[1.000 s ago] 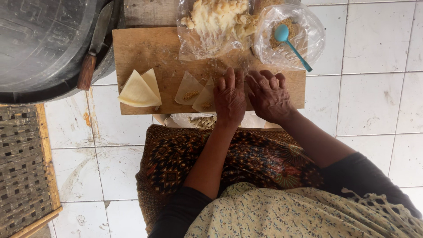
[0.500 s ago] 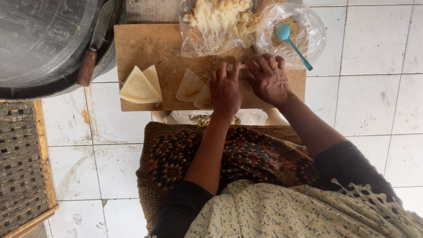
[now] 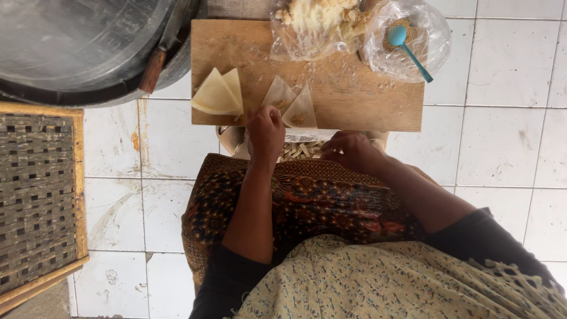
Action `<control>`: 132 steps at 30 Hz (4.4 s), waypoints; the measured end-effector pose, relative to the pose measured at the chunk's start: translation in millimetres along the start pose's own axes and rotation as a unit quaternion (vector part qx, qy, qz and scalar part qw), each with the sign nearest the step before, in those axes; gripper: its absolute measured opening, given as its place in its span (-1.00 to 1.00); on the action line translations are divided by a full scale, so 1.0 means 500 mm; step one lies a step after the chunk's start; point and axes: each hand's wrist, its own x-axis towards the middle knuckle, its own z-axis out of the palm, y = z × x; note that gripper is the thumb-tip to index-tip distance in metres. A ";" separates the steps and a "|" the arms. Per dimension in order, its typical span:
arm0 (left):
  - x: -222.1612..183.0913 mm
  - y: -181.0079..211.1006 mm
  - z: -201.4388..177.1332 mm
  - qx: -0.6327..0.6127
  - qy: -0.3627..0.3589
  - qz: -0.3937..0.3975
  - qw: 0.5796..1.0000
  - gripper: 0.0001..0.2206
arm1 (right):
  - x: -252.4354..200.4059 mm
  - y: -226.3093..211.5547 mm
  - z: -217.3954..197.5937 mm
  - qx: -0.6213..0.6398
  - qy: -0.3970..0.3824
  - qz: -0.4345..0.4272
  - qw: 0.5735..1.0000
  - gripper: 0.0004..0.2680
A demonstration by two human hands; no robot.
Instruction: The person prepares small filled food rolls by hand, placing a spoonful of crumbly mixture from a plastic bag onto dough sheets and rolling them on a wooden board.
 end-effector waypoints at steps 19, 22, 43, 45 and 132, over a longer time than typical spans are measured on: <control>-0.030 0.040 0.023 -0.080 0.006 0.042 0.996 -0.87 | 0.110 -0.055 0.058 -0.067 0.216 0.191 0.955 -0.87; -0.033 0.049 0.007 -0.084 -0.056 0.031 0.994 -0.87 | 0.118 -0.061 0.060 -0.056 0.218 0.144 0.964 -0.92; 0.014 0.051 -0.012 -0.002 -0.147 0.127 0.981 -0.87 | 0.138 0.019 0.083 -0.140 0.224 0.046 0.963 -0.92; 0.024 0.053 -0.020 -0.007 -0.185 0.114 0.976 -0.85 | 0.141 0.017 0.074 -0.108 0.213 0.100 0.966 -0.91; 0.043 0.054 -0.031 0.007 0.107 0.067 0.992 -0.83 | 0.217 0.050 -0.041 -0.364 0.149 -0.083 0.916 -0.60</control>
